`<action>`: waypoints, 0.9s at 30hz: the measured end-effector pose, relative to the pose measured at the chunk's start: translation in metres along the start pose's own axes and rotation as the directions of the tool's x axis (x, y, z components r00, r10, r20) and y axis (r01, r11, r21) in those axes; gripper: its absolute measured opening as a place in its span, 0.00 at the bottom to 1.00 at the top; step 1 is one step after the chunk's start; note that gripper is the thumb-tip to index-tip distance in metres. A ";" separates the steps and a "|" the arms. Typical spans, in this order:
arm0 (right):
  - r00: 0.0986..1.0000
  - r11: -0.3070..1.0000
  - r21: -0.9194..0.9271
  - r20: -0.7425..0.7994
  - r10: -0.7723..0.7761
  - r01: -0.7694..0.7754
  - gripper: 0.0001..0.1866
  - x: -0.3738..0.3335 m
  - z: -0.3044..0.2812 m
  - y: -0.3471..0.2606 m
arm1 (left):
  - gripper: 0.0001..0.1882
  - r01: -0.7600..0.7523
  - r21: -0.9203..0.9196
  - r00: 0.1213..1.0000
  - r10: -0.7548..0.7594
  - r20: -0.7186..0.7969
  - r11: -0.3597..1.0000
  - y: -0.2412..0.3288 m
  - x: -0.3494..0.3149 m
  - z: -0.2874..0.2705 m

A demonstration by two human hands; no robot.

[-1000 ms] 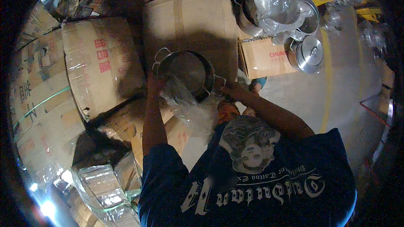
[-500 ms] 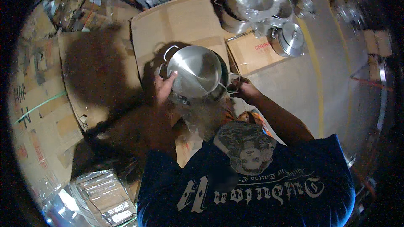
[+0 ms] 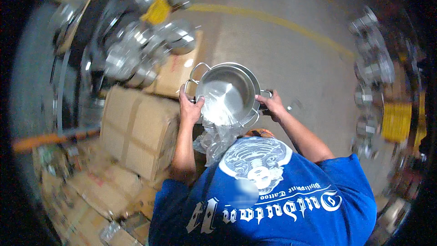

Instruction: The person picks up stainless steel pots and lids from the floor and stacks them into a yellow crate. They also unwrap plastic-wrapped items and place them on the floor or in the crate.

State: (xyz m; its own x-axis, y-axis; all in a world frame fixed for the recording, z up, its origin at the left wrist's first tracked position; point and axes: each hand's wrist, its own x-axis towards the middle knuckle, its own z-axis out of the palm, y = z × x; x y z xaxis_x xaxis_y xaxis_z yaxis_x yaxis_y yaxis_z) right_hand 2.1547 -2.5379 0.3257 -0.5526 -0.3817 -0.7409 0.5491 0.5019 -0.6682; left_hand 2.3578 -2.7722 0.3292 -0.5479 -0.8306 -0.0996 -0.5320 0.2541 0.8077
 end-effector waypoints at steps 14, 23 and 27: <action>0.778 0.951 -0.034 -0.585 0.231 -0.308 0.39 -0.075 -0.174 0.171 | 0.46 -0.354 -0.149 0.616 0.350 0.706 0.923 0.110 -0.008 0.254; 0.714 0.848 0.417 -0.478 0.511 -0.328 0.25 -0.143 -0.157 0.197 | 0.47 -0.435 -0.112 0.267 0.247 0.931 0.893 0.172 -0.044 0.317; 0.649 0.804 0.461 -0.488 0.583 -0.376 0.23 -0.160 -0.145 0.209 | 0.46 -0.490 -0.158 0.160 0.267 0.950 0.857 0.179 -0.063 0.341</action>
State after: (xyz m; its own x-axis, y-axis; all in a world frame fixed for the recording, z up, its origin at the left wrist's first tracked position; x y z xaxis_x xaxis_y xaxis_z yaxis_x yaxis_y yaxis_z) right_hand 2.2667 -2.2596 0.3141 -0.3445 0.4237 -0.8377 0.9381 0.1897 -0.2898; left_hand 2.0767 -2.5057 0.2813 -0.8432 0.4060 -0.3525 -0.0854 0.5462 0.8333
